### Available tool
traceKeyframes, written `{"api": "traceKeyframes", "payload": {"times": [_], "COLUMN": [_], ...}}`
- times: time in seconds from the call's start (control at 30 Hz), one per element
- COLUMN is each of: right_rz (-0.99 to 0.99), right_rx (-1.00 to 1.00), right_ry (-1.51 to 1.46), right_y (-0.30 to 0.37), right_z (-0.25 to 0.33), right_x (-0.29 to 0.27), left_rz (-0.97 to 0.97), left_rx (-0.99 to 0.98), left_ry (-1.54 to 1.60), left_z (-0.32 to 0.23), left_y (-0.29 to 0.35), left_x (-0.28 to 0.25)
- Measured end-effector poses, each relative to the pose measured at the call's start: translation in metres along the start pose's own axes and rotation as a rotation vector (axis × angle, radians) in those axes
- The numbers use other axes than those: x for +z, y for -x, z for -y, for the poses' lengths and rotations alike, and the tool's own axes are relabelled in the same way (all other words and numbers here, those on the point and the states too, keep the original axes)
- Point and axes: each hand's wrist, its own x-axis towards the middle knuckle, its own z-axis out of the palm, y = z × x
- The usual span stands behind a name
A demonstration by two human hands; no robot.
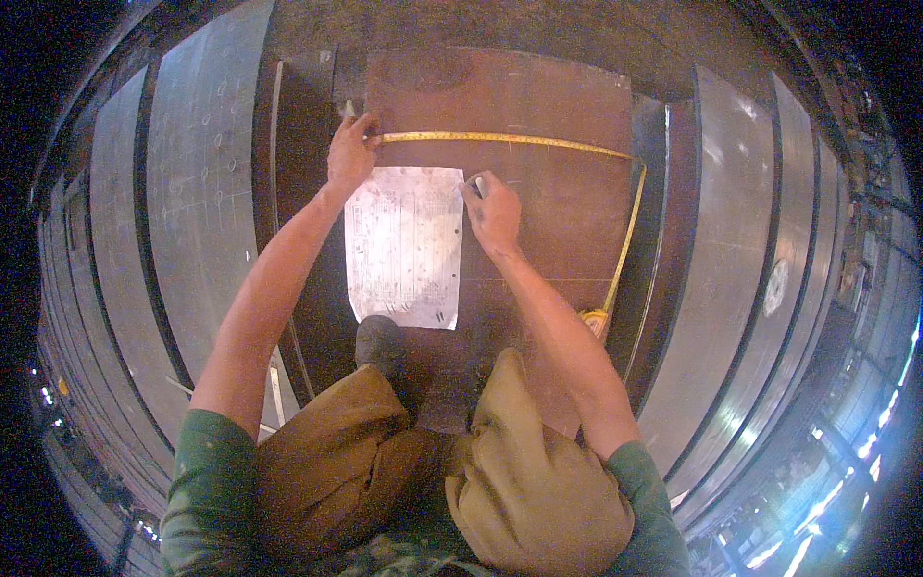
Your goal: The person measures a large metal sheet using a tape measure and marks it with a white marker. They repeatedly measure and mark the sheet, referencing a paper document placed on the surface.
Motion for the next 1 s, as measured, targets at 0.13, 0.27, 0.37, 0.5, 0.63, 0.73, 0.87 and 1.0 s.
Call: {"api": "traceKeyframes", "payload": {"times": [0.13,0.27,0.37,0.5,0.63,0.73,0.87,1.0], "right_rz": [-0.018,0.004,-0.014,-0.054,-0.007,-0.016,-0.022,0.010], "right_rx": [-0.012,0.015,-0.002,-0.035,0.032,0.016,0.028,0.050], "right_ry": [-0.028,-0.028,-0.022,0.003,-0.041,-0.031,-0.044,-0.066], "right_y": [0.000,-0.001,-0.002,-0.003,-0.003,-0.004,-0.004,-0.004], "right_z": [-0.001,0.004,0.001,-0.004,0.001,0.001,0.006,0.009], "right_x": [-0.001,-0.002,0.001,0.003,0.000,-0.002,-0.002,-0.004], "left_rz": [0.005,-0.039,-0.050,-0.080,-0.029,-0.004,-0.026,-0.049], "left_rx": [-0.006,0.015,0.009,0.051,0.049,0.045,0.037,0.043], "left_ry": [0.003,-0.051,-0.057,-0.072,-0.067,-0.063,-0.088,-0.114], "left_z": [-0.005,-0.003,-0.004,-0.004,0.001,0.000,0.002,-0.002], "left_y": [0.002,0.007,0.010,0.010,0.008,0.007,0.008,0.010], "left_x": [-0.001,0.004,0.008,0.010,0.007,0.007,0.010,0.010]}}
